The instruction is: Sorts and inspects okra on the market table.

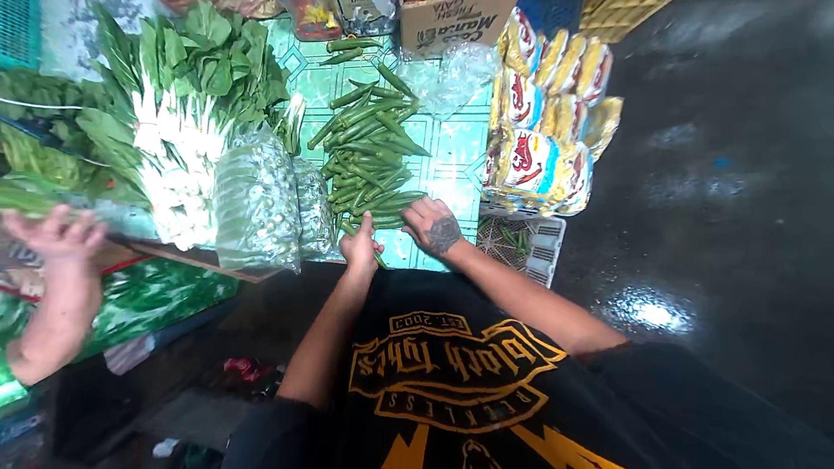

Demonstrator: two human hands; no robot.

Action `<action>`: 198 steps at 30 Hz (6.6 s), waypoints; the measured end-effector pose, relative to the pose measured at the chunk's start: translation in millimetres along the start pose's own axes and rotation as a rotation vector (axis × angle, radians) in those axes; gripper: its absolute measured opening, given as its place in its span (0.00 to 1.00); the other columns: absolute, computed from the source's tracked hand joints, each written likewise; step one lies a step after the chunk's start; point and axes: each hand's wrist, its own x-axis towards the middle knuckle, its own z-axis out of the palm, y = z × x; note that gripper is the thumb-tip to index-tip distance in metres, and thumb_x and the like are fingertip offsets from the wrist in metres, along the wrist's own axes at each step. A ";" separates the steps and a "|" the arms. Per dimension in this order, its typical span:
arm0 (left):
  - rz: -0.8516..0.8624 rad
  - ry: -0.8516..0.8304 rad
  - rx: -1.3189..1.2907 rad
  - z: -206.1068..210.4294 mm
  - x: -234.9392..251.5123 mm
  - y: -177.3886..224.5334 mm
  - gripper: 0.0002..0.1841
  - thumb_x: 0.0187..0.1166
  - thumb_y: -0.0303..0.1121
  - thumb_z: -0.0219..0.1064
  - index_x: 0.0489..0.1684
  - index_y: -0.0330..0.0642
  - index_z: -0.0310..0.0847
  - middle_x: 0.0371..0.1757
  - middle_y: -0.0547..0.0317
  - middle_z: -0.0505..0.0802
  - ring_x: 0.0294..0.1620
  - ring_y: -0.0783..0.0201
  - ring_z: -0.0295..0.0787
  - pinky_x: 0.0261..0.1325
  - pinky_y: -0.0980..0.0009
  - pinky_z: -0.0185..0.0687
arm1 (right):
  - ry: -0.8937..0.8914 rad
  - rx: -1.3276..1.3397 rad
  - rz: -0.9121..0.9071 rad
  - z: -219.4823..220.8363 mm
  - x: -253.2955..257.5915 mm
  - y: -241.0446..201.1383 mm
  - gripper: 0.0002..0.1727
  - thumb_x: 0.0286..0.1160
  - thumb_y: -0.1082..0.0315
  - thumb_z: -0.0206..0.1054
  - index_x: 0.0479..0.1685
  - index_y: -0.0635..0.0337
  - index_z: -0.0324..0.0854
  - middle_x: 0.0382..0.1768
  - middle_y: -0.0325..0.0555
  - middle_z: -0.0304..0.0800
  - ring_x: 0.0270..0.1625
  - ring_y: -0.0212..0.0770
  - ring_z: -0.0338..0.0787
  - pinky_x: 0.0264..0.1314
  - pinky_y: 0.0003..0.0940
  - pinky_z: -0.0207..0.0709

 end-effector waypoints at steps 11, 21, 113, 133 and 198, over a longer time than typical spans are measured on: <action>0.407 -0.117 -0.191 -12.9 -15.5 -6.4 0.15 0.84 0.29 0.66 0.64 0.39 0.71 0.44 0.48 0.93 0.29 0.62 0.88 0.33 0.68 0.86 | -0.148 0.279 0.051 -30.1 -54.3 22.5 0.14 0.84 0.58 0.62 0.53 0.53 0.90 0.54 0.49 0.90 0.62 0.54 0.87 0.64 0.55 0.79; 0.339 -0.730 -0.293 24.8 -30.4 3.3 0.22 0.93 0.46 0.52 0.83 0.56 0.63 0.66 0.51 0.87 0.59 0.52 0.90 0.58 0.51 0.89 | 0.232 0.720 0.339 -76.2 -35.4 -17.9 0.12 0.76 0.63 0.72 0.53 0.56 0.89 0.46 0.42 0.88 0.42 0.33 0.86 0.45 0.31 0.85; 0.924 -1.024 0.385 57.9 -105.6 21.9 0.20 0.61 0.31 0.87 0.50 0.36 0.91 0.44 0.53 0.97 0.44 0.60 0.96 0.53 0.61 0.95 | 0.365 1.668 0.055 -145.5 -62.8 5.8 0.54 0.54 0.70 0.80 0.85 0.51 0.47 0.64 0.58 0.88 0.62 0.54 0.91 0.62 0.47 0.87; 0.693 -1.068 1.250 21.3 -74.9 19.7 0.34 0.74 0.53 0.74 0.74 0.41 0.75 0.64 0.54 0.90 0.52 0.64 0.93 0.52 0.64 0.93 | 0.131 1.489 1.213 -55.4 -282.3 113.7 0.19 0.87 0.58 0.62 0.71 0.51 0.76 0.42 0.47 0.91 0.27 0.36 0.88 0.25 0.30 0.83; 1.081 -0.284 1.446 90.2 28.3 146.9 0.21 0.71 0.56 0.75 0.54 0.54 0.89 0.62 0.47 0.86 0.68 0.39 0.78 0.62 0.34 0.75 | 0.045 0.421 0.706 -28.2 88.1 36.9 0.25 0.80 0.45 0.67 0.64 0.53 0.83 0.51 0.53 0.89 0.50 0.53 0.91 0.51 0.58 0.86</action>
